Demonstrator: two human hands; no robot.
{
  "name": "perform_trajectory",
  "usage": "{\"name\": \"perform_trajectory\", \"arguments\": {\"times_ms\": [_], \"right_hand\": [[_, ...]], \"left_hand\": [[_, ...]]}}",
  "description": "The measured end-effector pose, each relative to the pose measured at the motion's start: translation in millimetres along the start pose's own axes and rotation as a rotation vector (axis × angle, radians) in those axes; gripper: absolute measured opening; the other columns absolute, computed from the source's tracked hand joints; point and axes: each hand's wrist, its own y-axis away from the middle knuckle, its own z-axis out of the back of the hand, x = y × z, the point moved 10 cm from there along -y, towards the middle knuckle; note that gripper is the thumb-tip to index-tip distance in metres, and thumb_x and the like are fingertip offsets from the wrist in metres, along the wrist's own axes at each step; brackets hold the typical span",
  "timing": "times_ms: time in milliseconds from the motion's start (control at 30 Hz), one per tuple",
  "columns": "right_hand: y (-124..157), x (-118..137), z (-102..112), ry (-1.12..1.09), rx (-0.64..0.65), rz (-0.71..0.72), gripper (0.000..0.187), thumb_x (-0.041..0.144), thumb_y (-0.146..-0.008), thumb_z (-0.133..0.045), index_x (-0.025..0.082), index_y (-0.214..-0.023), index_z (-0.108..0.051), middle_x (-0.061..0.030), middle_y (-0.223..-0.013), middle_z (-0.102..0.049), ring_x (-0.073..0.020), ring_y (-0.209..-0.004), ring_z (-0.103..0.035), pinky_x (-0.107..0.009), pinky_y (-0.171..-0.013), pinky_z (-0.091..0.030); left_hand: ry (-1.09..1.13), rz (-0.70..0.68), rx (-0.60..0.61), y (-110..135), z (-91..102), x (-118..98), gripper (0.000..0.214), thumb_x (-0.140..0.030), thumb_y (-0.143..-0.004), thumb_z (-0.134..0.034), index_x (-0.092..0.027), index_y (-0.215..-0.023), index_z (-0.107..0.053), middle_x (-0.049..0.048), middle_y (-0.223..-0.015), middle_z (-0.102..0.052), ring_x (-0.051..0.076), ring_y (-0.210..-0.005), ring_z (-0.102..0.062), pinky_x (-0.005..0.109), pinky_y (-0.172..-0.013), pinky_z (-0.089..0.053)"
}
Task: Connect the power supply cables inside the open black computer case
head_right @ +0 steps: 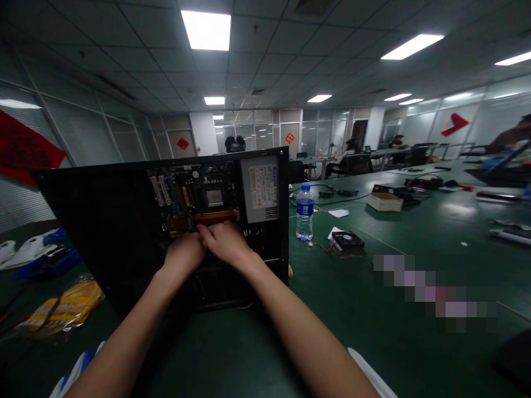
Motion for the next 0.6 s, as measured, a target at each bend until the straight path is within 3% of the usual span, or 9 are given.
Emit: {"name": "perform_trajectory", "arguments": {"times_ms": [267, 467, 600], "right_hand": [[1, 0, 6, 0.053, -0.046, -0.018, 0.054, 0.041, -0.101, -0.038, 0.018, -0.063, -0.070, -0.0052, -0.063, -0.068, -0.0165, -0.065, -0.063, -0.025, -0.062, -0.036], [-3, -19, 21, 0.077, -0.166, -0.132, 0.057, 0.041, -0.103, -0.032, 0.016, -0.067, -0.068, -0.0055, -0.066, -0.068, -0.0155, -0.062, -0.059, -0.027, -0.058, -0.030], [-5, -29, 19, 0.148, -0.084, -0.175, 0.054, 0.038, -0.103, -0.032, 0.015, -0.071, -0.070, -0.0083, -0.072, -0.070, -0.0176, -0.067, -0.061, -0.027, -0.062, -0.035]], "left_hand": [[0.096, -0.136, 0.088, -9, -12.3, -11, 0.033, -0.020, -0.089, -0.043, -0.015, -0.095, -0.075, 0.0166, -0.092, -0.075, 0.025, -0.087, -0.071, 0.029, -0.075, -0.050], [-0.089, 0.008, -0.154, 4, 21.1, -8, 0.048, -0.031, -0.093, -0.034, -0.010, -0.089, -0.076, 0.0226, -0.086, -0.073, 0.035, -0.082, -0.071, 0.041, -0.071, -0.053], [-0.085, 0.054, -0.121, 3, 33.3, 6, 0.047, -0.035, -0.093, -0.034, -0.012, -0.091, -0.075, 0.0205, -0.090, -0.073, 0.033, -0.085, -0.070, 0.038, -0.074, -0.053]]}}
